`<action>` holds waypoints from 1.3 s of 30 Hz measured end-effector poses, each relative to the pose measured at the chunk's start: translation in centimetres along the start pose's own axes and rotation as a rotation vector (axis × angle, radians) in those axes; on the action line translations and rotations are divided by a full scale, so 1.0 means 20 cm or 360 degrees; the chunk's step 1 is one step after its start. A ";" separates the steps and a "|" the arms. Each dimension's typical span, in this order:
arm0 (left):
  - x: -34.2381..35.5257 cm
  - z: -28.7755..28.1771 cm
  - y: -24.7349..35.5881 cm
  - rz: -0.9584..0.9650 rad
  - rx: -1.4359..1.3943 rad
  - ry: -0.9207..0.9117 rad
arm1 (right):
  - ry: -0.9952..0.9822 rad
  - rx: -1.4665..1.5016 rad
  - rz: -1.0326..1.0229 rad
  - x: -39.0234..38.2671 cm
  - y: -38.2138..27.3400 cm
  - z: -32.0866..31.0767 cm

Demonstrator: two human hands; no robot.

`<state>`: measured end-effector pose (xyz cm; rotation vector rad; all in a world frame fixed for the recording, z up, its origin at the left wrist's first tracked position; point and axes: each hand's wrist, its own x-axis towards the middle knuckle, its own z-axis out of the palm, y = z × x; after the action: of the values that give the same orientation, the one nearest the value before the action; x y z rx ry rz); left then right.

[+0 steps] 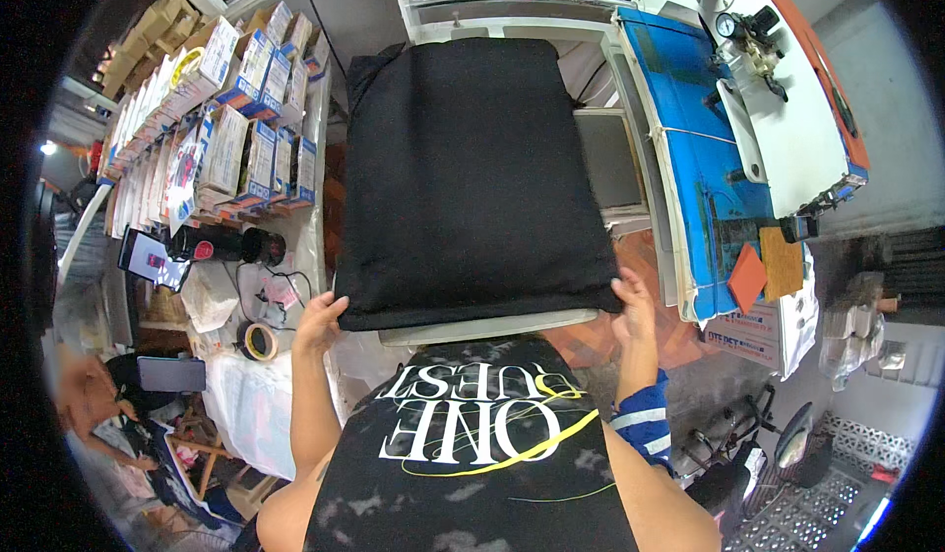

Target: The person places a black t-shirt on a heat press, aligns a printed transfer sheet with a red car graphic, and operates the press to apply the design. The person then removes the finished t-shirt and places it on a nearby chair.

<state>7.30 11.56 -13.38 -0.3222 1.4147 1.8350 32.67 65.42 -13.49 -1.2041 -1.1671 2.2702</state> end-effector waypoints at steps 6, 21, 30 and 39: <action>-0.16 -0.18 -0.04 -0.0003 -0.0145 -0.0445 | -0.0389 0.0617 0.0035 -0.18 -0.06 -0.17; -0.07 -0.27 -0.26 -0.0174 0.1302 0.0236 | 0.0208 -0.1173 0.0358 0.02 0.09 -0.34; 0.65 1.30 0.49 0.1994 0.1911 -0.0245 | -0.0120 -0.2562 -0.1760 0.18 -0.11 0.94; 1.50 0.45 1.33 0.1572 0.2291 0.1441 | -0.0322 -0.2666 -0.1525 0.22 -0.05 0.99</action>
<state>-29.10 30.31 -9.94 0.4546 3.4998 0.6470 14.14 58.63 -8.91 -0.3494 -2.9389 0.3875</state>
